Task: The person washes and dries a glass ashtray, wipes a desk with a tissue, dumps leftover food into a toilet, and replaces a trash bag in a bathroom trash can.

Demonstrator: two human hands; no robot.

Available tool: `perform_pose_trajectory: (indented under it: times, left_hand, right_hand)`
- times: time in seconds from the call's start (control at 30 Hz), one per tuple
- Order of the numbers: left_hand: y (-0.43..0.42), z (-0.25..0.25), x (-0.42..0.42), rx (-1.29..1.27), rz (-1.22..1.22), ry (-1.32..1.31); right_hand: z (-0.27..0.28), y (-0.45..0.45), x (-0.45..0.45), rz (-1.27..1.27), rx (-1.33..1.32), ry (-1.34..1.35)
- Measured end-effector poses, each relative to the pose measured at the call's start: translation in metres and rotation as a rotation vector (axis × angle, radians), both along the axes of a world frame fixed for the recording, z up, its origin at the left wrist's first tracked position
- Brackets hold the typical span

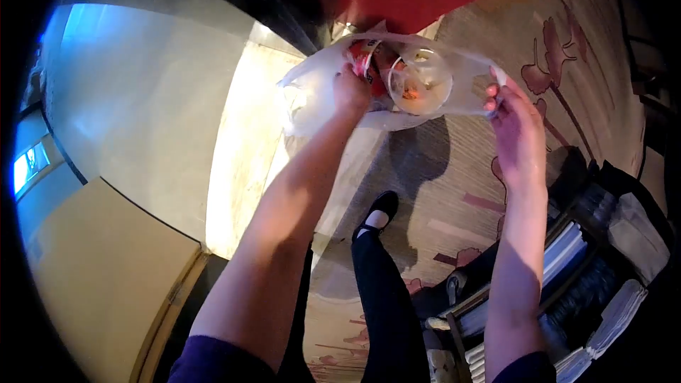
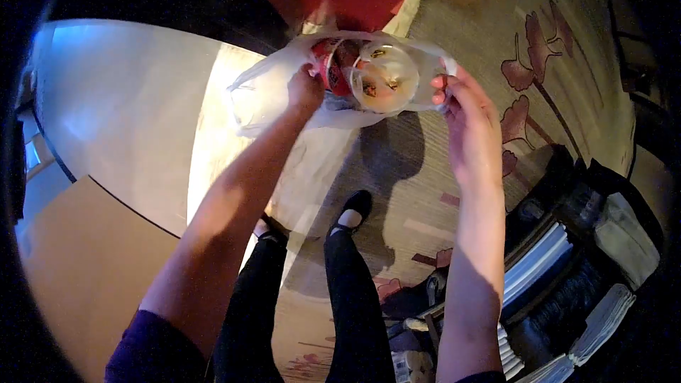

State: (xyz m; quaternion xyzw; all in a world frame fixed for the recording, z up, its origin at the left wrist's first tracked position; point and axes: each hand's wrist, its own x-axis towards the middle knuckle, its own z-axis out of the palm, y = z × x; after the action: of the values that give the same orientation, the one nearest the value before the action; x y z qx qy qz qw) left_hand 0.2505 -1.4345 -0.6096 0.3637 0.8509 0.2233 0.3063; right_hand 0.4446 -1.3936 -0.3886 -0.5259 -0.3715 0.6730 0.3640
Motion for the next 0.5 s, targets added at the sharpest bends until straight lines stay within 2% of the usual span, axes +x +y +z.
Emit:
perform_pose_trajectory:
  times: [0.07, 0.13, 0.17, 0.2, 0.27, 0.33, 0.4, 0.47, 0.5]
  left_hand:
    - [0.02, -0.008, 0.002, -0.192, -0.017, 0.061]
    - [0.019, -0.039, -0.003, 0.195, -0.175, 0.167]
    - [0.024, -0.097, -0.013, 0.265, -0.163, -0.006]
    - [0.022, -0.095, -0.013, 0.191, -0.302, 0.176]
    - [0.007, -0.074, -0.019, 0.324, -0.213, 0.07]
    - [-0.002, -0.082, -0.035, 0.179, -0.3, -0.022]
    - [0.0, -0.076, -0.055, 0.011, -0.208, -0.327]
    - [0.009, -0.066, -0.068, -0.19, 0.064, -0.859]
    - [0.014, -0.047, -0.067, -0.254, 0.062, -0.964]
  right_hand:
    - [-0.007, 0.003, 0.009, 0.006, 0.033, 0.001]
    - [-0.01, 0.004, 0.017, -0.026, 0.04, 0.028]
    - [-0.011, 0.005, 0.02, -0.049, 0.044, 0.049]
    - [-0.009, 0.006, 0.02, -0.051, 0.05, 0.1]
    - [-0.009, 0.014, 0.03, -0.091, 0.022, 0.166]
    - [-0.01, 0.018, 0.036, -0.127, 0.015, 0.199]
    - [-0.011, 0.021, 0.035, -0.12, 0.003, 0.231]
    - [-0.01, 0.018, 0.025, -0.114, 0.021, 0.187]
    - [-0.009, 0.016, 0.022, -0.113, 0.027, 0.16]
